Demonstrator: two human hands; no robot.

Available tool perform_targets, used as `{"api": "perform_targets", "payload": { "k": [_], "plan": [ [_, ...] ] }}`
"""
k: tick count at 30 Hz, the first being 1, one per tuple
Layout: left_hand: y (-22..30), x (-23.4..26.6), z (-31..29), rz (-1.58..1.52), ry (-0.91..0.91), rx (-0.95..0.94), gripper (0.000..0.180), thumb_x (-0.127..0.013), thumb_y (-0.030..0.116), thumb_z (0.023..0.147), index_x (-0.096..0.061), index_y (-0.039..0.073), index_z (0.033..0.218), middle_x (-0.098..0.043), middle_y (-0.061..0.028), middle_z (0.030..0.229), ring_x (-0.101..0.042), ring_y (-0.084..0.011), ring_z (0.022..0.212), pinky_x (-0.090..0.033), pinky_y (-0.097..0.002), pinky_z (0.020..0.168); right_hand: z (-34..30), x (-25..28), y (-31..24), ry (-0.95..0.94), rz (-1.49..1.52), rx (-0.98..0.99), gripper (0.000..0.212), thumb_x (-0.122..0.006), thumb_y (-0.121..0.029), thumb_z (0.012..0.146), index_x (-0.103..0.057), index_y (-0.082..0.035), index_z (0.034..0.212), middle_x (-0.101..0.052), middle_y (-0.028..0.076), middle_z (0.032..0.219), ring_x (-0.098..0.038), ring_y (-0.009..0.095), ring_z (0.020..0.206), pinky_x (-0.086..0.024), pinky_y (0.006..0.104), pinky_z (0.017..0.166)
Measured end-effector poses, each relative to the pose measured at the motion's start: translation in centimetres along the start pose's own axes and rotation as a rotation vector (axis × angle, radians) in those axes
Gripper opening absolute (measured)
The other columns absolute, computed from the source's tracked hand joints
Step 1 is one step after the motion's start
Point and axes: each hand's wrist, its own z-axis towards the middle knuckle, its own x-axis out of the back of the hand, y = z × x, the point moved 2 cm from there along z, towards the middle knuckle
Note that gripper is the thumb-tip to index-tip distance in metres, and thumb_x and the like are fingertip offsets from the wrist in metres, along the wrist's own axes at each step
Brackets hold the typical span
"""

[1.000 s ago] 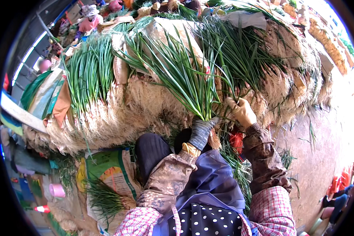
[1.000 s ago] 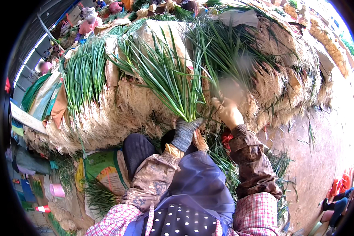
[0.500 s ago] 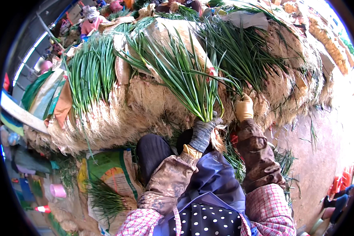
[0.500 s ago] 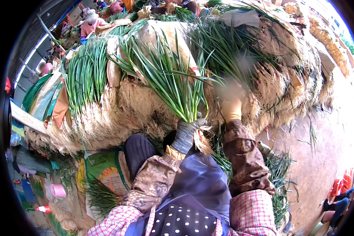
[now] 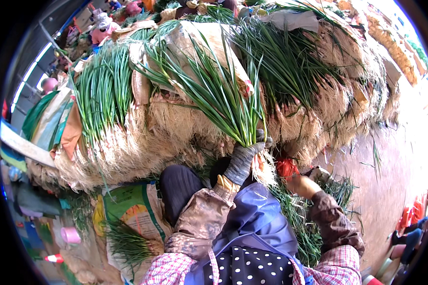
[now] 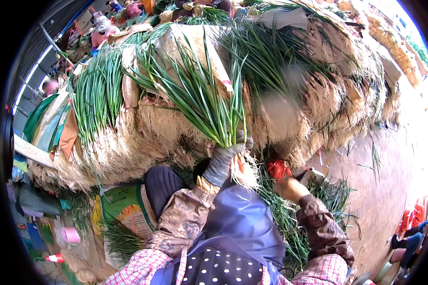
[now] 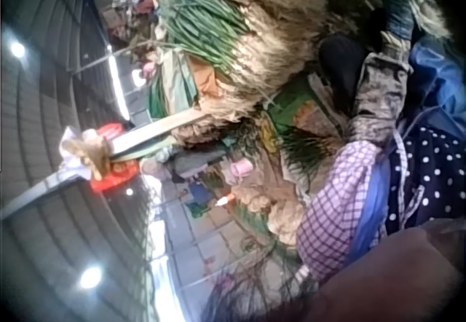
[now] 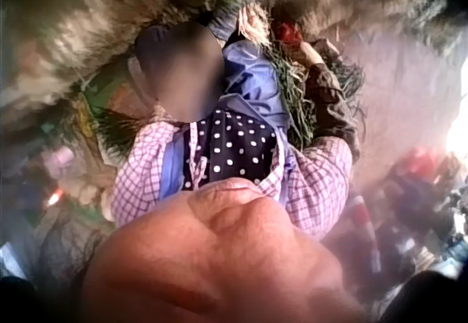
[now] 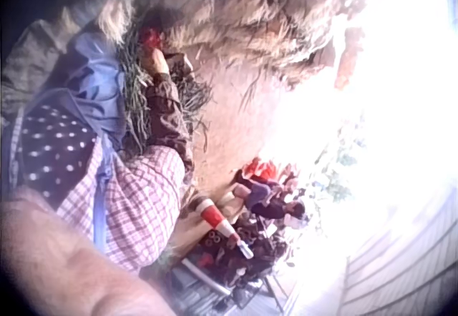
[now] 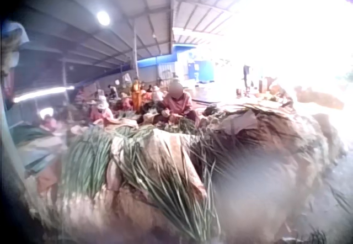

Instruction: The person cleans a bundle of green onions by hand, peeling away dry outer layers and placing the bundle on a mat.

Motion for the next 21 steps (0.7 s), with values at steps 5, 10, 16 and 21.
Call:
{"api": "perform_targets", "payload": {
  "k": [5, 10, 16, 21],
  "plan": [
    [1.2, -0.6, -0.6, 0.126, -0.028, 0.191, 0.033, -0.059, -0.004, 0.073, -0.052, 0.001, 0.105, -0.062, -0.0116, 0.089, -0.059, -0.0178, 0.084, -0.05, -0.0283, 0.073, 5.6, 9.8, -11.5, 0.457, 0.991, 0.304, 0.048, -0.046, -0.036, 0.089, -0.047, 0.002, 0.117, -0.057, 0.011, 0.106, -0.054, 0.02, 0.095, -0.043, 0.0298, 0.081],
    [2.1, -2.7, -1.6, -0.026, -0.007, 0.237, 0.018, -0.062, 0.011, 0.079, -0.056, 0.004, 0.094, -0.056, -0.0021, 0.066, -0.056, -0.0132, 0.059, -0.049, -0.0262, 0.058, 7.9, 11.0, -13.6, 0.1, 1.044, 0.407, 0.04, -0.059, -0.029, 0.083, -0.054, 0.002, 0.108, -0.06, 0.006, 0.099, -0.054, 0.011, 0.088, -0.045, 0.0246, 0.075],
    [5.9, -4.5, -3.5, -0.153, -0.217, 0.467, 0.036, -0.055, 0.016, 0.084, -0.045, -0.005, 0.112, -0.053, -0.0008, 0.057, -0.056, -0.0158, 0.058, -0.049, -0.035, 0.067, 8.9, 10.7, -7.9, 0.563, 0.781, 0.181, 0.02, -0.062, -0.018, 0.08, -0.063, 0.001, 0.088, -0.063, 0.005, 0.073, -0.054, 0.012, 0.063, -0.046, 0.027, 0.058],
    [10.3, -5.9, -4.8, -0.118, -0.246, 0.047, 0.052, -0.055, 0.016, 0.084, -0.032, -0.002, 0.127, -0.056, -0.0074, 0.062, -0.057, -0.0178, 0.06, -0.048, -0.0332, 0.064, 7.7, 9.1, -7.9, 0.646, 0.215, 0.03, 0.016, -0.063, -0.015, 0.075, -0.065, -0.003, 0.084, -0.065, 0.012, 0.075, -0.063, 0.021, 0.068, -0.049, 0.0304, 0.066]
  ]
}}
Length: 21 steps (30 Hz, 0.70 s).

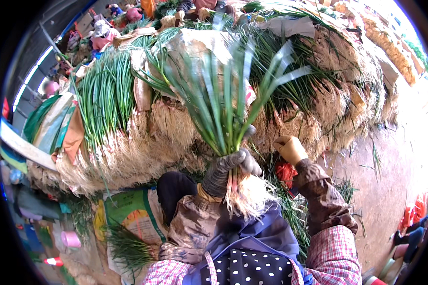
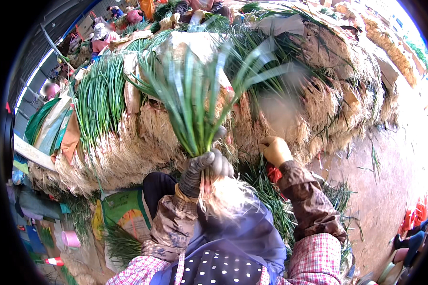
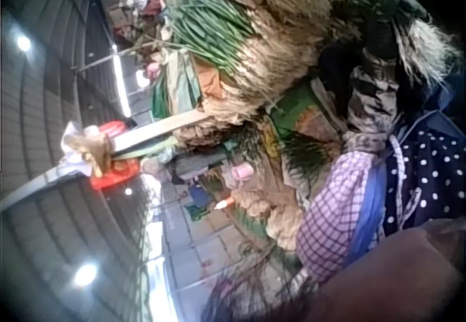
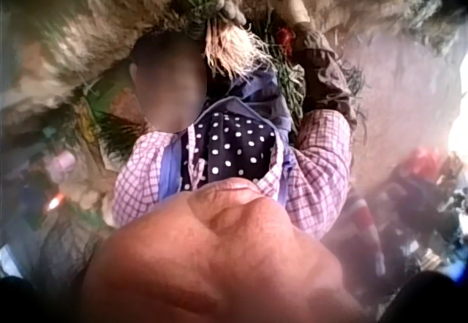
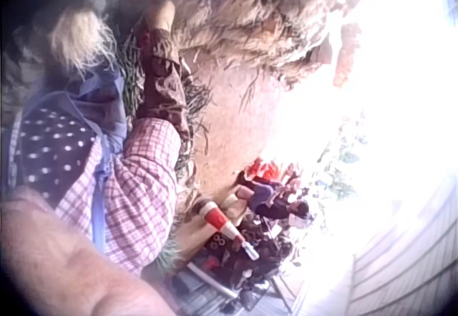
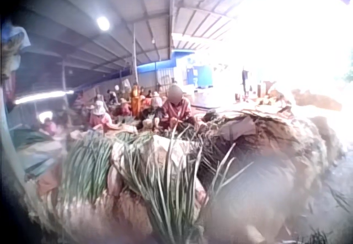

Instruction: The person cleans a bundle of green onions by hand, peeling away dry outer layers and placing the bundle on a mat.

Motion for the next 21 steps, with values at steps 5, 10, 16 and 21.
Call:
{"api": "perform_targets", "payload": {
  "k": [5, 10, 16, 21],
  "plan": [
    [-1.4, 6.9, 1.2, 0.193, 0.389, -0.104, 0.036, -0.059, 0.013, 0.082, -0.046, 0.007, 0.116, -0.061, -0.0093, 0.087, -0.06, -0.0171, 0.066, -0.051, -0.0286, 0.05, 2.5, 0.7, -4.9, 0.351, -0.365, -0.056, 0.024, -0.062, -0.031, 0.076, -0.06, -0.011, 0.088, -0.061, 0.011, 0.069, -0.06, 0.027, 0.065, -0.047, 0.0357, 0.059],
    [-5.7, 7.7, 3.0, 0.134, 0.524, 0.132, 0.026, -0.066, 0.008, 0.076, -0.057, 0.004, 0.101, -0.058, -0.0039, 0.072, -0.056, -0.015, 0.058, -0.048, -0.0278, 0.051, 4.0, 1.3, -2.8, 0.279, -0.458, 0.005, 0.023, -0.055, -0.034, 0.081, -0.059, -0.012, 0.076, -0.06, 0.012, 0.065, -0.059, 0.029, 0.058, -0.046, 0.0395, 0.053],
    [-8.0, 9.2, 3.1, 0.594, 0.573, 0.394, 0.019, -0.07, 0.021, 0.073, -0.06, 0.004, 0.076, -0.057, -0.0035, 0.056, -0.048, -0.0113, 0.034, -0.033, -0.0194, 0.028, -5.4, -1.2, -7.7, 0.231, -0.169, 0.564, 0.013, -0.059, -0.019, 0.078, -0.055, -0.007, 0.075, -0.059, 0.01, 0.064, -0.058, 0.027, 0.056, -0.046, 0.0343, 0.051],
    [-7.5, 6.9, 2.8, 0.425, 0.634, 0.204, 0.014, -0.072, 0.008, 0.068, -0.059, 0.003, 0.07, -0.06, -0.002, 0.065, -0.051, -0.0097, 0.05, -0.043, -0.0225, 0.044, -3.6, -1.4, -6.1, 0.053, 0.318, -0.064, 0.041, -0.051, -0.037, 0.085, -0.056, 0.003, 0.082, -0.058, 0.023, 0.076, -0.058, 0.035, 0.075, -0.046, 0.0369, 0.067]
  ]
}}
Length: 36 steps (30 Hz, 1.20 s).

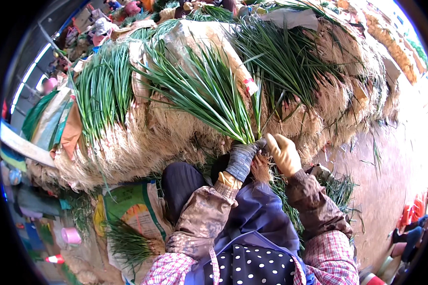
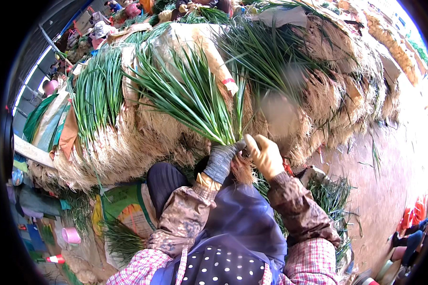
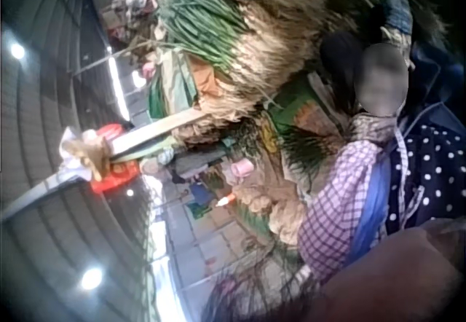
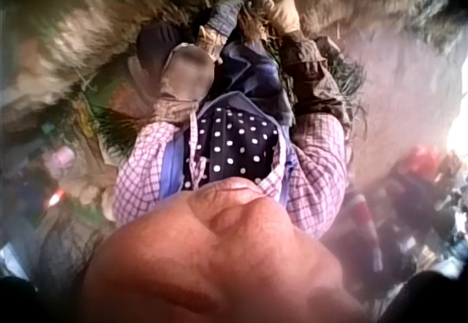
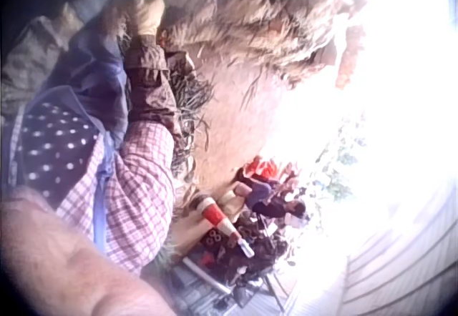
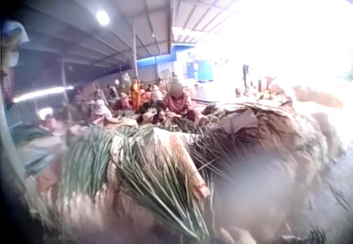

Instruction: The person cleans a bundle of green onions by hand, peeling away dry outer layers and placing the bundle on a mat.

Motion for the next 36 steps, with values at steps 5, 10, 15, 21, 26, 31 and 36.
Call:
{"api": "perform_targets", "payload": {
  "k": [5, 10, 15, 21, 26, 31, 36],
  "plan": [
    [-1.1, 0.0, 0.7, 0.034, 0.023, -0.068, 0.013, -0.07, 0.01, 0.07, -0.058, 0.005, 0.07, -0.054, -0.0008, 0.052, -0.045, -0.0117, 0.03, -0.033, -0.0201, 0.026, 3.1, -1.4, -0.8, 0.044, 0.223, -0.131, 0.039, -0.054, -0.029, 0.085, -0.054, 0.007, 0.099, -0.061, 0.012, 0.076, -0.056, 0.014, 0.061, -0.045, 0.0272, 0.053],
    [-1.3, 0.0, 0.6, -0.251, -0.126, -0.072, 0.015, -0.068, 0.008, 0.073, -0.058, 0.005, 0.084, -0.059, -0.0027, 0.069, -0.053, -0.0085, 0.052, -0.041, -0.0189, 0.042, 4.4, -3.2, 2.6, 0.035, 0.768, -0.347, 0.023, -0.058, -0.019, 0.083, -0.059, 0.004, 0.086, -0.059, 0.006, 0.071, -0.051, 0.012, 0.056, -0.042, 0.0252, 0.048],
    [0.3, 0.6, 0.8, -0.08, -0.278, -0.022, 0.015, -0.064, 0.014, 0.078, -0.06, 0.002, 0.086, -0.057, -0.002, 0.065, -0.054, -0.0088, 0.057, -0.042, -0.0179, 0.047, 5.9, -3.4, 2.4, 0.079, 1.09, -0.539, 0.017, -0.058, -0.018, 0.084, -0.058, -0.001, 0.086, -0.058, 0.004, 0.071, -0.053, 0.012, 0.056, -0.046, 0.0246, 0.048],
    [-0.9, 0.6, -0.3, -0.123, -0.358, 0.074, 0.019, -0.059, 0.019, 0.083, -0.06, 0.0, 0.083, -0.059, -0.0055, 0.068, -0.058, -0.015, 0.062, -0.048, -0.0253, 0.056, 3.9, -1.4, -0.4, -0.352, 1.126, -0.4, 0.021, -0.056, -0.027, 0.086, -0.056, -0.006, 0.085, -0.058, 0.0, 0.07, -0.047, 0.007, 0.049, -0.039, 0.0218, 0.043],
    [-4.0, 3.6, 3.3, 0.164, -0.32, -0.057, 0.022, -0.059, 0.013, 0.082, -0.054, 0.005, 0.102, -0.059, -0.0053, 0.094, -0.057, -0.0118, 0.073, -0.046, -0.0211, 0.056, 2.7, -1.7, -2.8, -0.133, 0.604, -0.357, 0.033, -0.067, -0.023, 0.078, -0.06, 0.002, 0.096, -0.062, 0.004, 0.07, -0.054, 0.008, 0.061, -0.044, 0.0224, 0.06],
    [-3.4, 0.2, 2.1, 0.348, -0.004, 0.052, 0.022, -0.064, 0.014, 0.078, -0.057, 0.005, 0.097, -0.06, -0.0026, 0.077, -0.052, -0.0096, 0.057, -0.045, -0.0206, 0.05, 3.5, -2.4, 2.5, 0.27, 0.555, -0.351, 0.027, -0.065, -0.019, 0.079, -0.061, 0.003, 0.093, -0.061, 0.004, 0.072, -0.051, 0.009, 0.055, -0.041, 0.0242, 0.047],
    [-3.2, 0.3, 1.2, 0.016, -0.013, -0.113, 0.02, -0.067, 0.011, 0.074, -0.057, 0.004, 0.09, -0.061, -0.0055, 0.069, -0.056, -0.0126, 0.053, -0.044, -0.023, 0.046, 2.2, -3.7, 8.1, 0.109, -0.082, -0.164, 0.025, -0.062, -0.022, 0.073, -0.062, 0.002, 0.08, -0.059, 0.023, 0.072, -0.061, 0.032, 0.068, -0.047, 0.0364, 0.062]
  ]
}}
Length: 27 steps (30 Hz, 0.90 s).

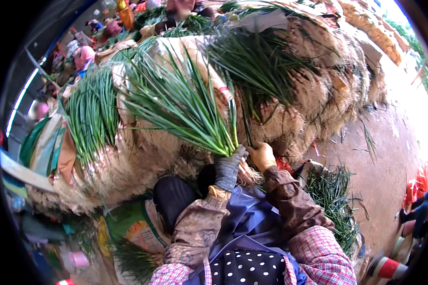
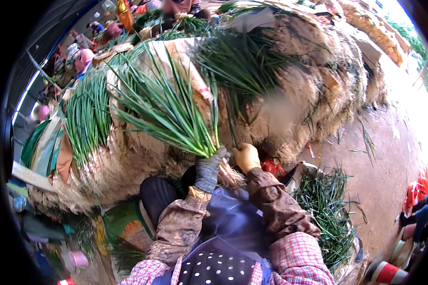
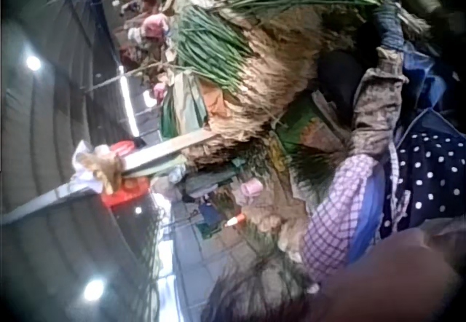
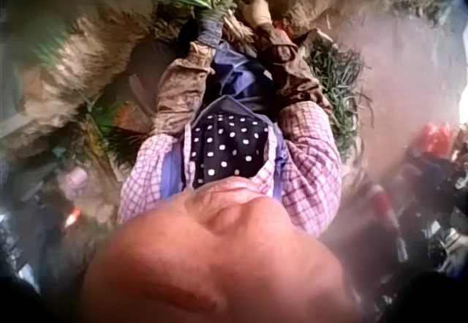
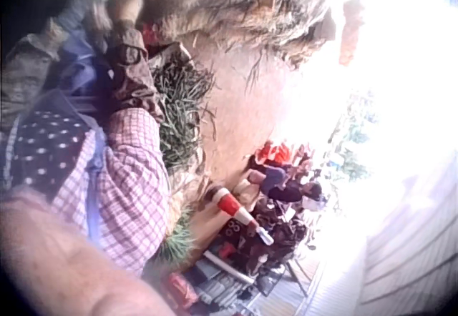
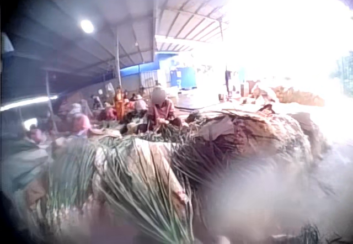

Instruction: The person cleans a bundle of green onions by hand, peeling away dry outer layers and placing the bundle on a mat.

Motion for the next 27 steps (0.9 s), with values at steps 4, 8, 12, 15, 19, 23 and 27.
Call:
{"api": "perform_targets", "payload": {
  "k": [4, 8, 12, 15, 19, 23, 27],
  "plan": [
    [-0.1, 0.8, 1.0, -0.222, -0.127, 0.01, 0.036, -0.064, 0.004, 0.076, -0.05, 0.004, 0.109, -0.063, -0.0119, 0.082, -0.062, -0.0193, 0.06, -0.052, -0.0283, 0.048, -4.2, -0.3, 5.9, -0.642, -0.392, 0.227, 0.023, -0.061, -0.024, 0.07, -0.063, -0.002, 0.077, -0.059, 0.02, 0.072, -0.059, 0.035, 0.073, -0.046, 0.0414, 0.067],
    [0.6, 1.3, 0.2, -0.223, -0.058, 0.188, 0.04, -0.067, 0.005, 0.074, -0.05, 0.006, 0.11, -0.06, -0.0061, 0.075, -0.06, -0.0169, 0.054, -0.051, -0.0271, 0.044, -3.3, 2.5, -0.7, -0.106, -0.584, 0.361, 0.026, -0.057, -0.027, 0.076, -0.056, -0.007, 0.094, -0.058, 0.016, 0.064, -0.059, 0.033, 0.061, -0.046, 0.0408, 0.055],
    [1.5, -0.1, -0.2, -0.16, -0.164, 0.147, 0.024, -0.068, 0.007, 0.074, -0.058, 0.004, 0.096, -0.058, -0.0021, 0.071, -0.054, -0.0115, 0.049, -0.048, -0.0238, 0.042, 2.9, 5.7, -5.1, 0.206, -0.712, 0.178, 0.029, -0.055, -0.032, 0.082, -0.053, -0.009, 0.1, -0.061, 0.009, 0.065, -0.058, 0.025, 0.051, -0.046, 0.0335, 0.045],
    [1.2, -0.7, 0.0, -0.175, -0.125, 0.151, 0.018, -0.068, 0.008, 0.074, -0.061, 0.004, 0.089, -0.059, -0.0018, 0.071, -0.052, -0.0104, 0.047, -0.044, -0.0226, 0.041, 4.7, 5.4, -3.0, 0.176, -0.545, 0.293, 0.024, -0.058, -0.029, 0.081, -0.06, -0.005, 0.086, -0.063, 0.012, 0.069, -0.06, 0.024, 0.057, -0.048, 0.0327, 0.052],
    [1.4, 0.1, -0.3, 0.007, -0.042, 0.086, 0.013, -0.069, 0.009, 0.073, -0.063, 0.005, 0.083, -0.06, -0.0023, 0.066, -0.053, -0.0112, 0.047, -0.043, -0.0243, 0.041, -2.1, 4.7, -5.0, -0.096, 0.08, 0.134, 0.017, -0.062, -0.017, 0.078, -0.062, -0.002, 0.083, -0.062, 0.014, 0.067, -0.062, 0.018, 0.062, -0.048, 0.0287, 0.057],
    [0.6, -0.3, 0.0, -0.073, -0.064, 0.071, 0.011, -0.069, 0.006, 0.071, -0.06, 0.001, 0.076, -0.059, -0.0034, 0.063, -0.053, -0.0126, 0.049, -0.042, -0.0245, 0.043, -6.3, 4.9, -5.4, -0.315, 0.031, 0.284, 0.032, -0.058, -0.028, 0.083, -0.057, 0.001, 0.095, -0.062, 0.017, 0.081, -0.061, 0.02, 0.074, -0.047, 0.0316, 0.067],
    [1.1, -0.3, 0.0, -0.11, -0.113, 0.076, 0.012, -0.07, 0.006, 0.07, -0.06, 0.004, 0.076, -0.06, -0.0031, 0.067, -0.056, -0.0128, 0.054, -0.044, -0.0239, 0.047, -5.3, 5.2, -5.5, -0.494, 0.244, 0.098, 0.053, -0.046, -0.042, 0.088, -0.048, 0.005, 0.11, -0.057, 0.021, 0.1, -0.054, 0.026, 0.095, -0.041, 0.0328, 0.083]
  ]
}}
